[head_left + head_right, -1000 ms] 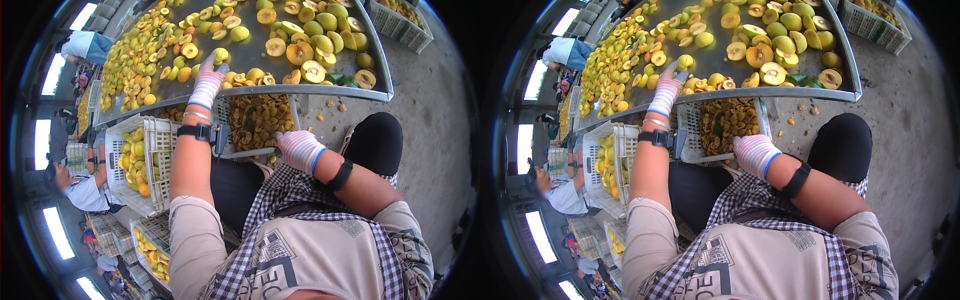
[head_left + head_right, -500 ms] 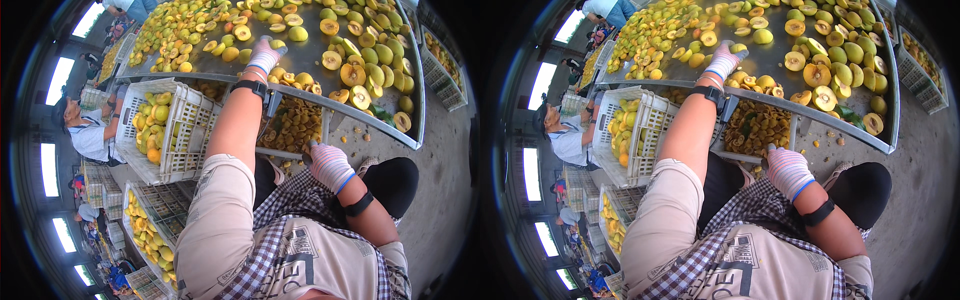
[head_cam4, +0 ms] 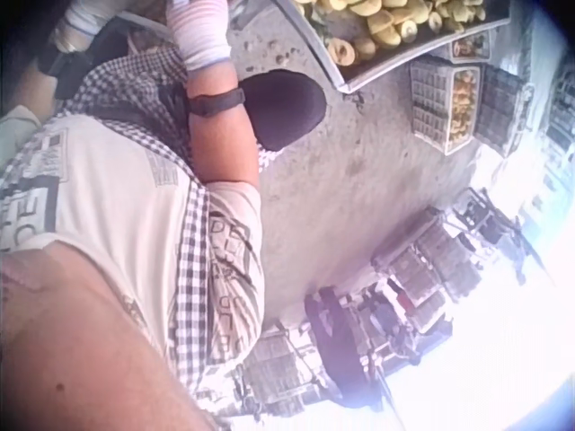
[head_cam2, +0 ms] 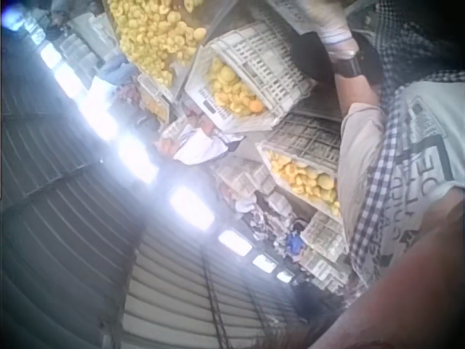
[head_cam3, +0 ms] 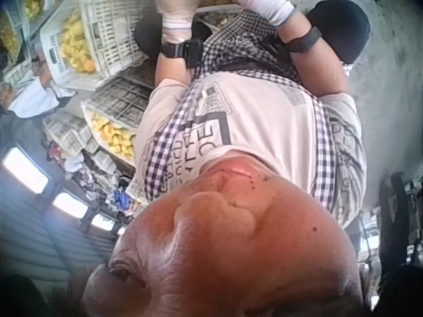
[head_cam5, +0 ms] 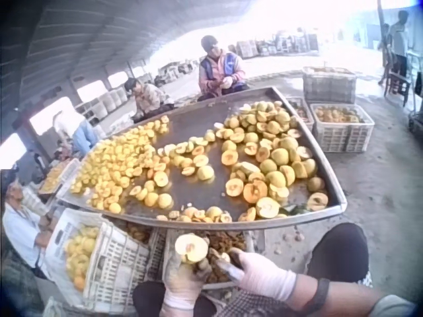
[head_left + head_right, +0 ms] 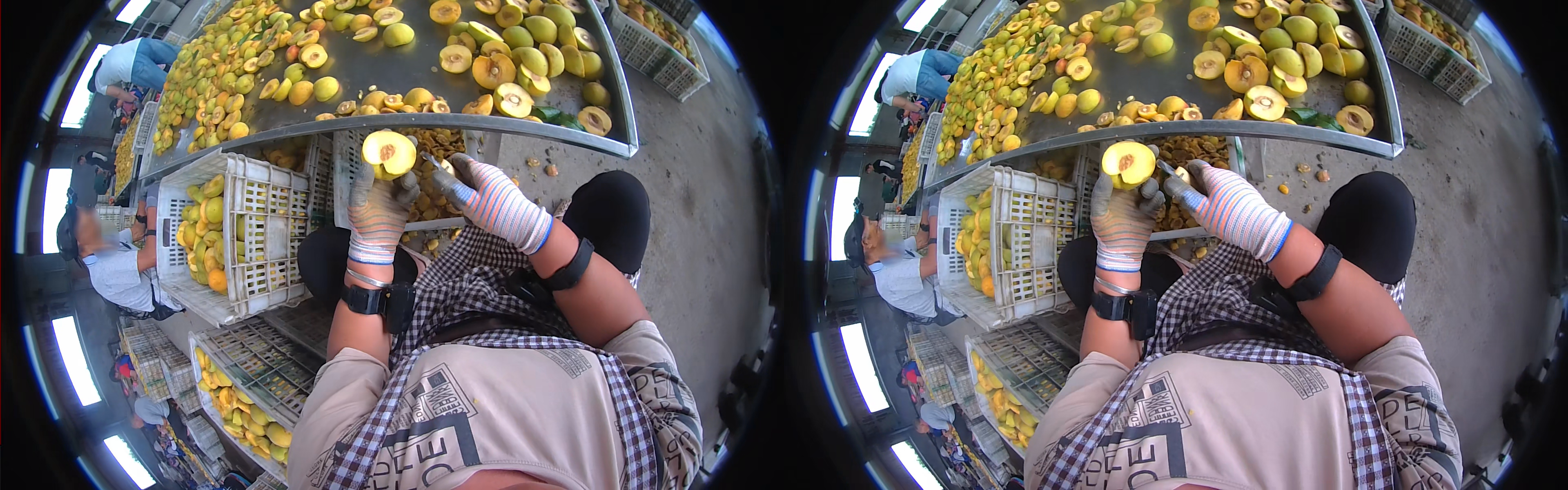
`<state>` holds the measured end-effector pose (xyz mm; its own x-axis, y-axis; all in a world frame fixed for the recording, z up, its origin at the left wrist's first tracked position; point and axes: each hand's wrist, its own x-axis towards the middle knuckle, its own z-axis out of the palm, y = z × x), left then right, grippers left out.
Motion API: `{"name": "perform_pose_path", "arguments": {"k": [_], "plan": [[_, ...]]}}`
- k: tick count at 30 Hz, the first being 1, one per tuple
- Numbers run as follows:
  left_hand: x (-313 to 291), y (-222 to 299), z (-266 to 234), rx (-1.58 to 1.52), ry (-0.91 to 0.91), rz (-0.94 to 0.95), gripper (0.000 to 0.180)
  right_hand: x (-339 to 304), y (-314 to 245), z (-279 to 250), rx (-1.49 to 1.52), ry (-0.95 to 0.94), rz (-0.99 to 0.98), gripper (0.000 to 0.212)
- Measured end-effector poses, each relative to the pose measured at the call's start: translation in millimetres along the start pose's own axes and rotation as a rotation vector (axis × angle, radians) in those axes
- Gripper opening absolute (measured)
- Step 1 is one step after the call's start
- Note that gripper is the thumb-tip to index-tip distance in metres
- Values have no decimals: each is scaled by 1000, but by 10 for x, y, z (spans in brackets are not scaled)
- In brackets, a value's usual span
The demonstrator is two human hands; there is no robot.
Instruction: The recorder is removing the pits from halved yellow nectarines or peaches using a specialized hand tool in an industrial processing facility.
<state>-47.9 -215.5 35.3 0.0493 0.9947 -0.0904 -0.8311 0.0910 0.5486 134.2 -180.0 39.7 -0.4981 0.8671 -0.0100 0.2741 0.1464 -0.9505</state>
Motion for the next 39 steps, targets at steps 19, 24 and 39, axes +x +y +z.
{"name": "perform_pose_path", "arguments": {"k": [19, 24, 39], "plan": [[-40, -294, 128, 286, 325, -4, 62, -53, -116, -92, -316, 0, 17, 51], [-82, -181, 54, 288, 413, -70, 56, 4, 61, -42, -296, 9, 11, 46], [-70, -314, -3, 289, 158, 23, 67, -86, -303, -13, -538, -139, 59, 38]]}}
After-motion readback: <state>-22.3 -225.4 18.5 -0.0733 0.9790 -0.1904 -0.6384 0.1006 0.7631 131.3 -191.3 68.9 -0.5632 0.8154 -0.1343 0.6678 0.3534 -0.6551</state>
